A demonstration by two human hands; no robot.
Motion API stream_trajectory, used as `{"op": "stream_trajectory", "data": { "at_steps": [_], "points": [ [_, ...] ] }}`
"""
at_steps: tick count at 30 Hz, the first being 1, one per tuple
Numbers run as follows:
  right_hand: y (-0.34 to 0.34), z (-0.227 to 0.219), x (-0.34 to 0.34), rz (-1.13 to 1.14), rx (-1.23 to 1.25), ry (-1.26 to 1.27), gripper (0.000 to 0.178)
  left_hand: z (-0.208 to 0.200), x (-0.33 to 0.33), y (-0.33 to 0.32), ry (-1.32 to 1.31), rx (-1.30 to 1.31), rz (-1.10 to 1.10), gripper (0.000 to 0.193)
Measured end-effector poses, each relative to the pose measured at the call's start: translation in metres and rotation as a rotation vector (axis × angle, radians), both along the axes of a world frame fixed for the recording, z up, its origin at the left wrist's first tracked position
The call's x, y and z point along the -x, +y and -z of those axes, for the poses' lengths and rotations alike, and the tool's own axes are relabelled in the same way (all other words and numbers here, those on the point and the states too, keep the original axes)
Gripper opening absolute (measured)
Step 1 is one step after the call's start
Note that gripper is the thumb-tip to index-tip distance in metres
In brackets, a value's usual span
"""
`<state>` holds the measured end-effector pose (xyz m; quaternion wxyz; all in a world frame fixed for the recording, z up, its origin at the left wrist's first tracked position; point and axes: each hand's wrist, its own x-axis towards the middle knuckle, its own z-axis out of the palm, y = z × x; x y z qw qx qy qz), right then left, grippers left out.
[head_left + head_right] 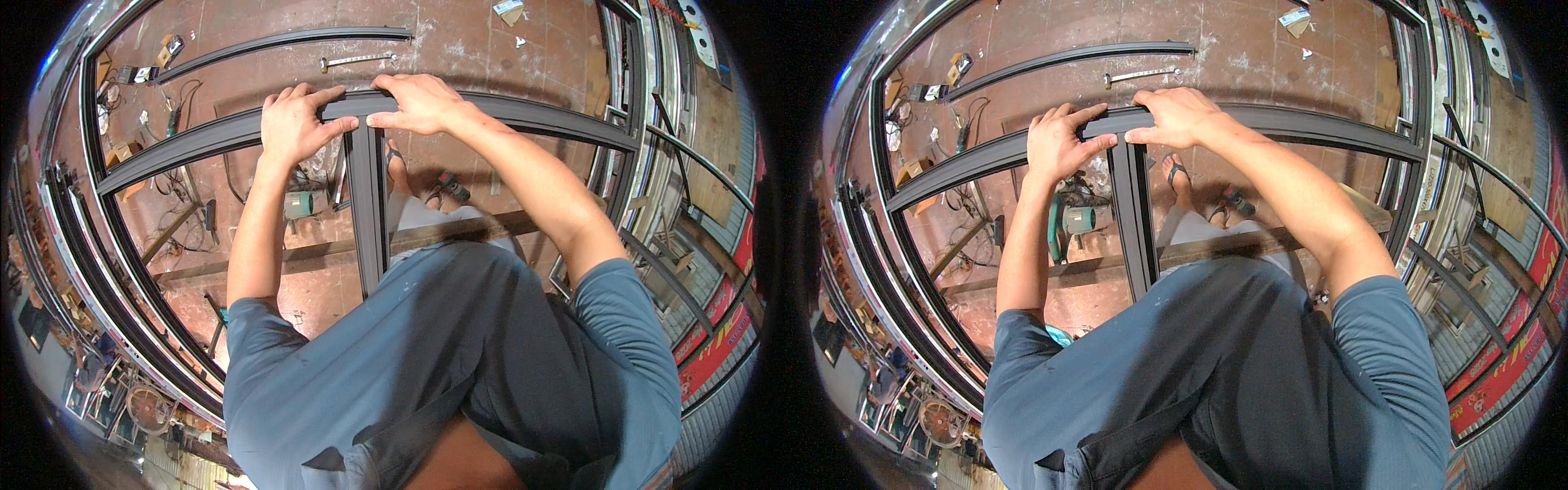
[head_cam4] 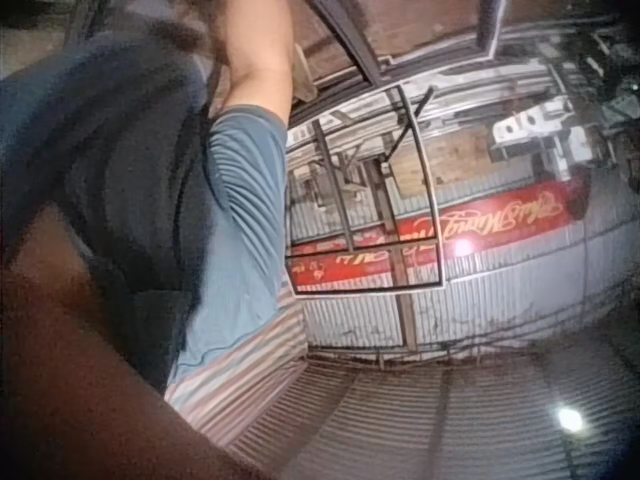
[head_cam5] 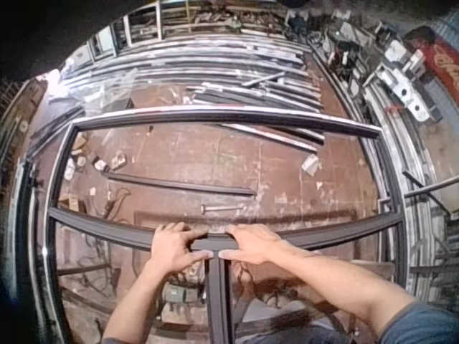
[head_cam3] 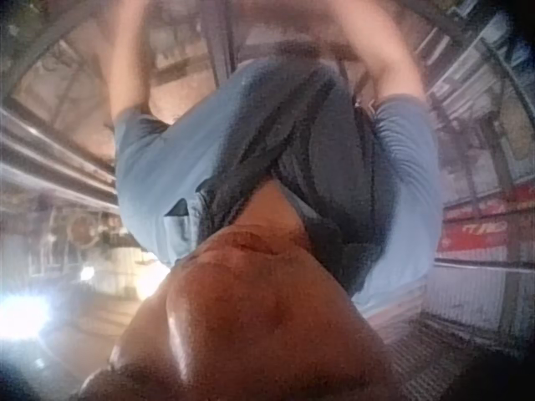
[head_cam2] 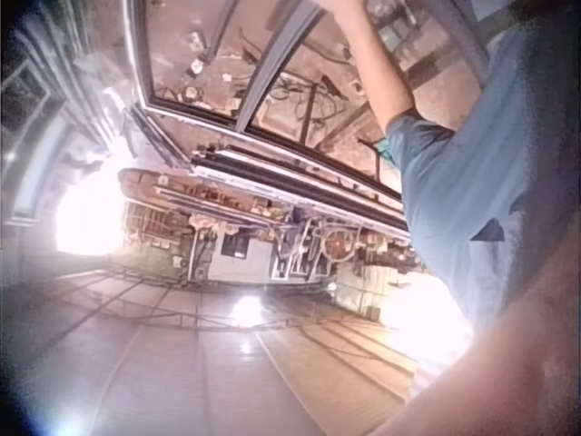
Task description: The person assembles a window frame by aligning metal profiles and securing them with a cordless drill. They handle multiple frame pieces, position them on a workbench, and fasten joints using screws.
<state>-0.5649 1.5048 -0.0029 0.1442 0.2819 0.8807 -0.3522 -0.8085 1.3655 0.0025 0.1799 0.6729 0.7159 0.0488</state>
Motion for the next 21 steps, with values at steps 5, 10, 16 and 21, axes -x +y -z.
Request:
{"op": "stream_trajectory", "data": {
  "at_steps": [5,10,16,21],
  "points": [
    [0.001,0.003,0.000,-0.001,-0.014,-0.003,0.088,-0.006,-0.003,0.001,-0.020,0.070,-0.028,0.080],
    [0.012,0.023,-0.001,0.017,0.094,0.106,0.099,0.000,-0.028,-0.031,-0.072,-0.496,-0.184,0.084],
    [0.066,0.018,0.038,0.012,0.373,0.081,0.106,0.011,-0.135,-0.109,-0.423,-0.114,-0.929,0.116],
    [0.144,0.025,0.117,0.045,0.157,0.299,0.101,0.009,-0.139,-0.091,-0.707,0.226,-1.026,0.081]
  ]
}}
